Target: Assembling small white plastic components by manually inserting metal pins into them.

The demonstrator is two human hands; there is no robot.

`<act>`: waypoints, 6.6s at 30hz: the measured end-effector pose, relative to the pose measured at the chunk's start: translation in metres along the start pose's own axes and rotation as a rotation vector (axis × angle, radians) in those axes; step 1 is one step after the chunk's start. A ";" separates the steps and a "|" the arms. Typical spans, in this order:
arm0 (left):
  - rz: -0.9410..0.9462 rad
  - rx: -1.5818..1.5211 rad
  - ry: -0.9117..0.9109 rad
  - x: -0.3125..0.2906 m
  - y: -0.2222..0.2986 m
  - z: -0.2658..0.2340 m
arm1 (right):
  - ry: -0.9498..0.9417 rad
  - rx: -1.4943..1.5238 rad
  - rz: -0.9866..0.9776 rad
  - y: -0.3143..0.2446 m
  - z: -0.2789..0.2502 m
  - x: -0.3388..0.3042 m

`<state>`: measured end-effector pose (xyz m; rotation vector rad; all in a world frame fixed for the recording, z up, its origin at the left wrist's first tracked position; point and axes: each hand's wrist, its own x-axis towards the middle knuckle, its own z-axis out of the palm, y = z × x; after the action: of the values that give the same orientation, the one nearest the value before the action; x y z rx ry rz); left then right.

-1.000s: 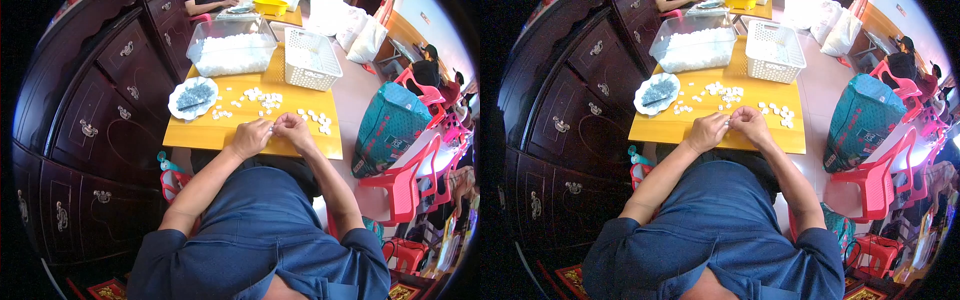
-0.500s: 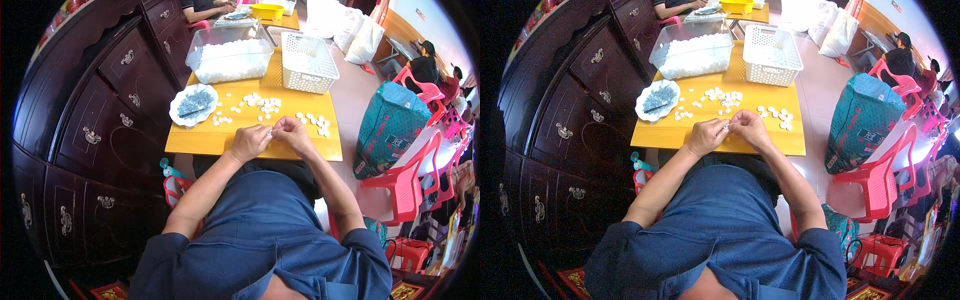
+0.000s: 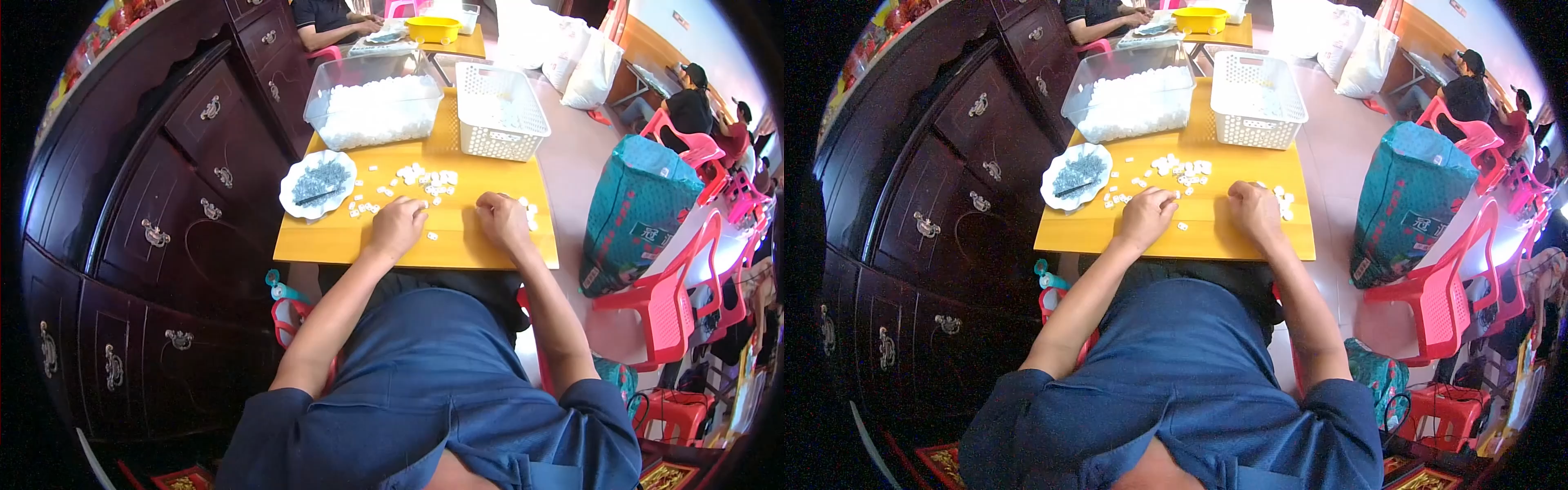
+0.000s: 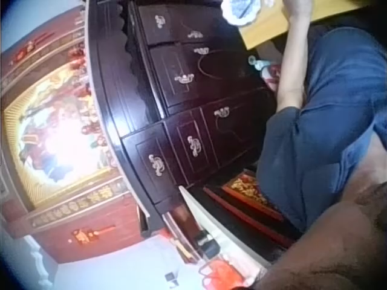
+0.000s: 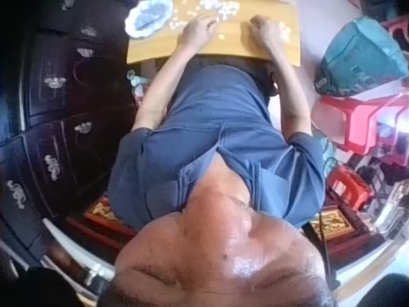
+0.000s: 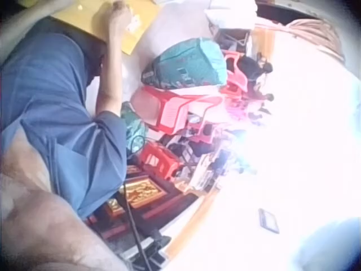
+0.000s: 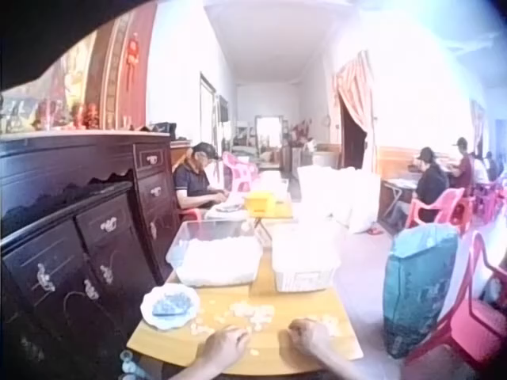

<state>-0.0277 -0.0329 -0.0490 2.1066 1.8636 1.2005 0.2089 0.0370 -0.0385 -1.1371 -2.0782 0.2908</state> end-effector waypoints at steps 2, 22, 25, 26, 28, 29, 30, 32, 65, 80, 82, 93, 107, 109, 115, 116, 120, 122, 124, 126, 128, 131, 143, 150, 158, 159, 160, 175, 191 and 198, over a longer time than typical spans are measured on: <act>0.001 0.038 -0.028 0.009 0.003 0.004 | 0.043 -0.032 0.007 0.008 -0.002 0.000; 0.065 0.130 -0.125 0.025 0.006 0.007 | -0.089 -0.091 -0.144 -0.028 0.057 0.034; -0.009 -0.027 0.042 0.016 -0.001 -0.010 | -0.118 -0.105 -0.166 -0.029 0.061 0.035; -0.022 -0.109 0.119 0.014 -0.004 -0.015 | -0.120 -0.106 -0.172 -0.030 0.060 0.035; -0.083 -0.259 0.203 0.008 -0.010 -0.029 | -0.118 -0.077 -0.182 -0.030 0.059 0.036; -0.139 -0.313 0.219 0.007 -0.014 -0.035 | -0.116 -0.080 -0.184 -0.028 0.058 0.038; -0.163 -0.347 0.240 0.004 -0.020 -0.038 | -0.139 -0.087 -0.181 -0.025 0.058 0.040; -0.295 -0.437 0.255 -0.010 -0.040 -0.042 | -0.163 -0.091 -0.192 -0.028 0.055 0.045; -0.180 -0.982 -0.140 -0.024 0.021 -0.025 | -0.574 1.271 0.407 -0.054 0.024 -0.023; -0.066 -0.810 -0.064 -0.027 0.023 -0.021 | -0.713 1.431 0.610 -0.050 0.021 -0.022; -0.052 -0.806 -0.072 -0.026 0.024 -0.022 | -0.732 1.481 0.620 -0.048 0.022 -0.023; 0.098 -0.507 -0.010 -0.025 0.036 -0.036 | -0.649 1.333 0.511 -0.048 0.029 -0.026; -0.196 -0.683 -0.032 -0.028 0.006 -0.017 | -0.484 1.244 0.489 -0.051 0.027 -0.024; -0.183 -0.681 -0.047 -0.028 0.007 -0.017 | -0.489 1.283 0.450 -0.047 0.030 -0.025; -0.131 -0.645 -0.097 -0.028 0.007 -0.015 | -0.471 1.281 0.431 -0.047 0.038 -0.029; -0.132 -0.671 -0.110 -0.029 0.005 -0.014 | -0.473 1.282 0.431 -0.047 0.039 -0.030; -0.128 -0.642 -0.160 -0.028 0.004 -0.015 | -0.467 1.249 0.363 -0.047 0.040 -0.031; -0.128 -0.635 -0.161 -0.027 0.007 -0.018 | -0.468 1.226 0.360 -0.048 0.038 -0.030; -0.127 -0.628 -0.162 -0.026 0.009 -0.020 | -0.475 1.231 0.360 -0.049 0.038 -0.030; -0.129 -0.631 -0.169 -0.026 0.011 -0.022 | -0.471 1.226 0.338 -0.046 0.040 -0.032; -0.144 -0.651 -0.151 -0.027 0.010 -0.018 | -0.468 1.220 0.313 -0.048 0.040 -0.031; -0.149 -0.654 -0.141 -0.027 0.012 -0.019 | -0.455 1.196 0.365 -0.050 0.037 -0.032; -0.177 -0.629 -0.145 -0.029 0.007 -0.014 | -0.430 1.134 0.345 -0.047 0.051 -0.034; -0.346 -0.834 -0.225 -0.016 0.014 -0.028 | -0.406 1.174 0.385 -0.044 0.042 -0.029; -0.182 -0.085 -0.085 0.051 -0.031 -0.026 | -0.302 1.156 0.448 -0.029 0.025 -0.020; -0.172 -0.079 -0.091 0.059 -0.033 -0.023 | -0.291 1.163 0.448 -0.029 0.025 -0.020; -0.195 0.045 -0.126 0.066 -0.034 -0.019 | -0.292 1.167 0.448 -0.028 0.026 -0.020; -0.171 0.348 -0.223 0.095 -0.042 0.000 | -0.296 1.143 0.426 -0.025 0.030 -0.017; -0.366 -0.448 -0.110 0.050 -0.030 -0.033 | -0.306 1.211 0.399 -0.020 0.031 -0.018; -0.417 -0.787 -0.226 0.015 0.008 -0.026 | -0.298 1.175 0.418 -0.027 0.024 -0.017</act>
<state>-0.0372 -0.0331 -0.0199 1.2926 1.3154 1.2382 0.1810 0.0108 -0.0503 -0.7450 -1.3933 1.6869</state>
